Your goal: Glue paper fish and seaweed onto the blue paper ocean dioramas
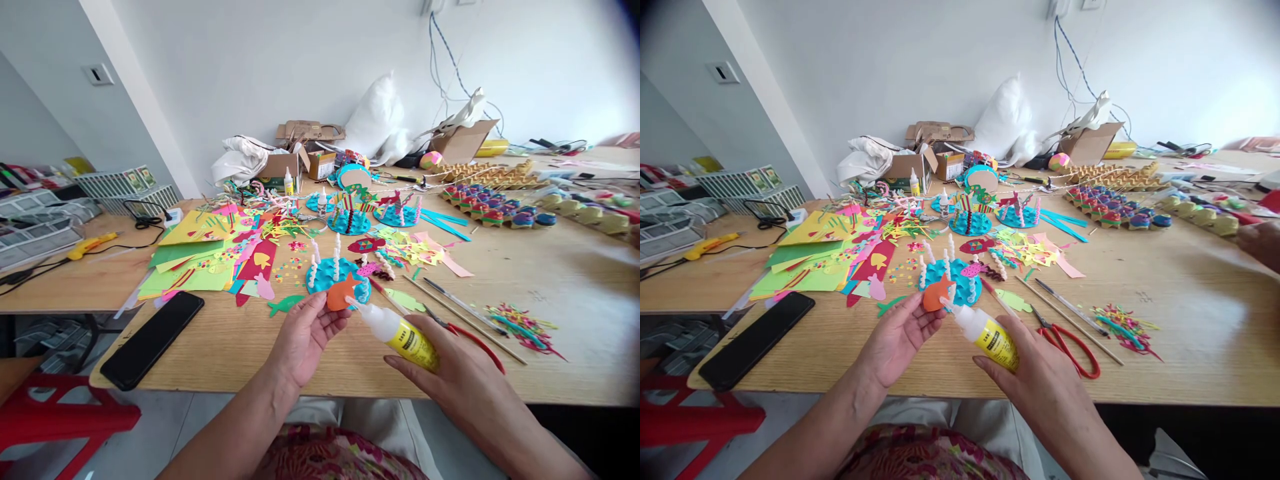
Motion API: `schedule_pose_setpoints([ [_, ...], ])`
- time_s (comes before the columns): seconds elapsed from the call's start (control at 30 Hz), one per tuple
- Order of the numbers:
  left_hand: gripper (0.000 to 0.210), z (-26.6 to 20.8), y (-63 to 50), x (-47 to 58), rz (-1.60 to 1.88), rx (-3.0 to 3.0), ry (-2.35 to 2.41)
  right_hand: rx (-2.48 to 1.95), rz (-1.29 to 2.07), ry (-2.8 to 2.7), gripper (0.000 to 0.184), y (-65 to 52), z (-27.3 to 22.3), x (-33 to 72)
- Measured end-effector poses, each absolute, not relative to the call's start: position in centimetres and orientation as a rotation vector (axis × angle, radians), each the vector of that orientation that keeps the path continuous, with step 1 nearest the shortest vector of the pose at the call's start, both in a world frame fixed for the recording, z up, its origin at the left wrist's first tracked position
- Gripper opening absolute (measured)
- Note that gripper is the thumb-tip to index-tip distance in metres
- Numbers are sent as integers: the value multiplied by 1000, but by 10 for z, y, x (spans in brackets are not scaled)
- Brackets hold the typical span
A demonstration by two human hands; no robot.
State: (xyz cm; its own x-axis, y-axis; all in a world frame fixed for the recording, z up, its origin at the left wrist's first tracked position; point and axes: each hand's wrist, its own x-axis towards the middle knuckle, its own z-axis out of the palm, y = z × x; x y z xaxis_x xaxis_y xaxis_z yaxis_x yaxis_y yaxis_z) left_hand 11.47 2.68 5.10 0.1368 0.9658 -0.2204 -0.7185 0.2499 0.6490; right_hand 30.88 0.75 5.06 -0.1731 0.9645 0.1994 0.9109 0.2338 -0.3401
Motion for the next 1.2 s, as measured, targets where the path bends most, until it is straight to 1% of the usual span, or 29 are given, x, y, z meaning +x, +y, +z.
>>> schedule_pose_setpoints([
  [0.07, 19, 51, 27, 115, 1274, 462, 670, -1729, 213, -2137, 48, 8, 49, 308],
  [0.23, 10, 50, 29, 119, 1308, 514, 707, -1633, 253, -2200, 42, 5, 54, 306],
  [0.4, 12, 49, 32, 122, 1352, 519, 738, -1563, 218, -2218, 38, 2, 58, 304],
  [0.6, 15, 47, 30, 122, 1353, 517, 740, -1593, 305, -2217, 24, 4, 61, 305],
  [0.7, 16, 46, 29, 121, 1328, 494, 751, -1607, 353, -2201, 21, 6, 61, 304],
  [0.87, 16, 42, 29, 119, 1261, 447, 751, -1661, 316, -2193, 24, 6, 56, 305],
  [0.97, 15, 40, 29, 118, 1242, 439, 739, -1677, 234, -2239, 26, 6, 51, 308],
  [1.03, 14, 40, 29, 117, 1236, 435, 729, -1637, 171, -2275, 31, 7, 48, 310],
  [1.13, 14, 39, 29, 116, 1231, 417, 727, -1552, 51, -2281, 42, 8, 45, 312],
  [1.2, 14, 39, 29, 116, 1229, 401, 731, -1529, -20, -2274, 45, 7, 45, 312],
])
